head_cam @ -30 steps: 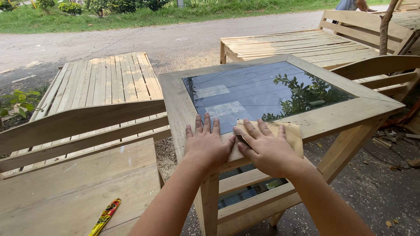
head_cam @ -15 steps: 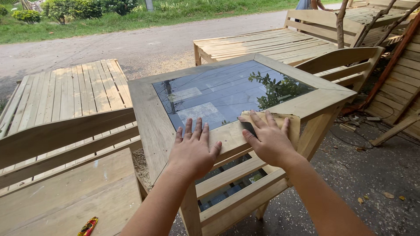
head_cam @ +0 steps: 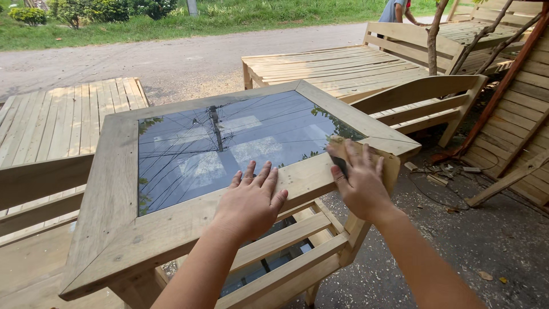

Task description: The person sands the edges and legs of a wooden table with a glass top using sandpaper, then applies a white filler paste to the corners and smooths it with a finger. The work is performed outdoors on a paved surface with other wooden furniture nearby.

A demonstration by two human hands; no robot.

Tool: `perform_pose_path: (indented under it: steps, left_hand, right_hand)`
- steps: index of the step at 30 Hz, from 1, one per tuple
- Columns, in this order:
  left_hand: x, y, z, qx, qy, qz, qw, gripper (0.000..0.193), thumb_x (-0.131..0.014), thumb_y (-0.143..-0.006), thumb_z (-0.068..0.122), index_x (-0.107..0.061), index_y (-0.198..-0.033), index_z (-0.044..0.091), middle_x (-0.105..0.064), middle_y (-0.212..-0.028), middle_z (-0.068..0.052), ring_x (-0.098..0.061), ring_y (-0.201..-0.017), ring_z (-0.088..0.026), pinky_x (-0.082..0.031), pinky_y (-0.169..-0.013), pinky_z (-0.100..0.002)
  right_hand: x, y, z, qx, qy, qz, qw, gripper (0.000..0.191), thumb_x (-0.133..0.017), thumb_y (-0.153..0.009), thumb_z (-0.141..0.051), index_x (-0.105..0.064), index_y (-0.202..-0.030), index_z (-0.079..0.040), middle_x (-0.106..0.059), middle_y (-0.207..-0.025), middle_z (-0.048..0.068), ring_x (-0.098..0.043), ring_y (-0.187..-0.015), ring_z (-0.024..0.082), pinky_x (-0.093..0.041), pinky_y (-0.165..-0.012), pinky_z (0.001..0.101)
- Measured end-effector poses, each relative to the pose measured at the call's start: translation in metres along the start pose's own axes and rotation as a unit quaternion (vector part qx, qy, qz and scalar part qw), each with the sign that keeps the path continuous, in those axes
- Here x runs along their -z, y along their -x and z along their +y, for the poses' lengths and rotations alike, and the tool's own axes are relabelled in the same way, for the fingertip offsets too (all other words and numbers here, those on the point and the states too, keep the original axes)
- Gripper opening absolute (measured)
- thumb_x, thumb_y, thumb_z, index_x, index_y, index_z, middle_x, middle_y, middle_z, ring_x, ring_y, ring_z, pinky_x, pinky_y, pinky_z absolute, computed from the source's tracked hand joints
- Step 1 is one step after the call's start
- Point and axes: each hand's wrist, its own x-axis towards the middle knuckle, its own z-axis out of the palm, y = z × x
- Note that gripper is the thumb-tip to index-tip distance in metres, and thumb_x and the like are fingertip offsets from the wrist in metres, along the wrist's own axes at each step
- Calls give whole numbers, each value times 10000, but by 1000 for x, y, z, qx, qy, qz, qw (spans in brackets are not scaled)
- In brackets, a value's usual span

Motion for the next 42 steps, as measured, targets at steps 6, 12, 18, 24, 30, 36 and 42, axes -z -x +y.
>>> perform_pose_path:
  steps: [6, 12, 18, 24, 30, 36, 42]
  left_hand:
    - [-1, -30, 32, 0, -2, -1, 1000, 689, -140, -1021, 528, -141, -1606, 164, -73, -1692, -28, 31, -1559, -286, -76, -1235, -454]
    - [0, -41, 45, 18, -3, -24, 1000, 699, -147, -1016, 563, -139, -1608, 193, -60, -1699, -7, 30, -1557, -270, -58, -1251, -437]
    - [-3, -53, 51, 11, -9, 2, 1000, 677, -127, -1015, 523, -147, -1606, 194, -71, -1692, 2, 23, -1551, -265, -58, -1238, -449]
    - [-1, -49, 49, 3, -31, -1, 1000, 691, -134, -1019, 563, -171, -1608, 204, -94, -1696, 6, 15, -1560, -272, -61, -1248, -452]
    - [8, -45, 54, 3, -35, -24, 999, 793, -137, -949, 706, -162, -1607, 263, -94, -1687, 21, 13, -1550, -279, -82, -1239, -450]
    - [6, -43, 55, 8, -54, -28, 998, 848, -174, -918, 766, -175, -1599, 260, -126, -1683, 34, -28, -1558, -232, -92, -1247, -419]
    - [-4, -42, 54, -31, -85, 25, 996, 843, -235, -952, 723, -182, -1597, 183, -171, -1666, -11, -93, -1536, -249, -146, -1226, -392]
  right_hand:
    - [8, 14, 9, 166, 38, -74, 983, 768, -510, -847, -287, -293, -1574, -405, -151, -1700, 4, -22, -1546, 356, 108, -1184, 641]
    - [30, -18, 105, -38, 65, -9, 997, 961, -567, -801, -87, -147, -1612, -386, -17, -1701, 99, 73, -1543, 420, 61, -1198, 633]
    - [-37, 17, 6, 131, 65, 104, 984, 786, -524, -947, -135, -155, -1618, -311, -78, -1692, 168, -14, -1539, 486, 19, -1165, 744]
    - [-14, -6, 62, 106, 88, 102, 985, 729, -554, -973, -206, -207, -1549, -488, -78, -1689, 75, -11, -1524, 435, 40, -1091, 803]
    - [-8, -12, 94, -44, 12, 98, 994, 924, -587, -841, -49, -166, -1590, -391, -27, -1702, 38, 80, -1529, 469, 48, -1148, 753]
    - [-54, 8, 27, 154, 67, 119, 979, 796, -555, -904, -63, -262, -1574, -378, -143, -1694, -30, -51, -1566, 322, 80, -1170, 750]
    - [-11, -21, 106, -49, -69, 130, 988, 926, -638, -768, 63, -271, -1541, -292, -145, -1689, 37, 3, -1565, 375, 45, -1190, 703]
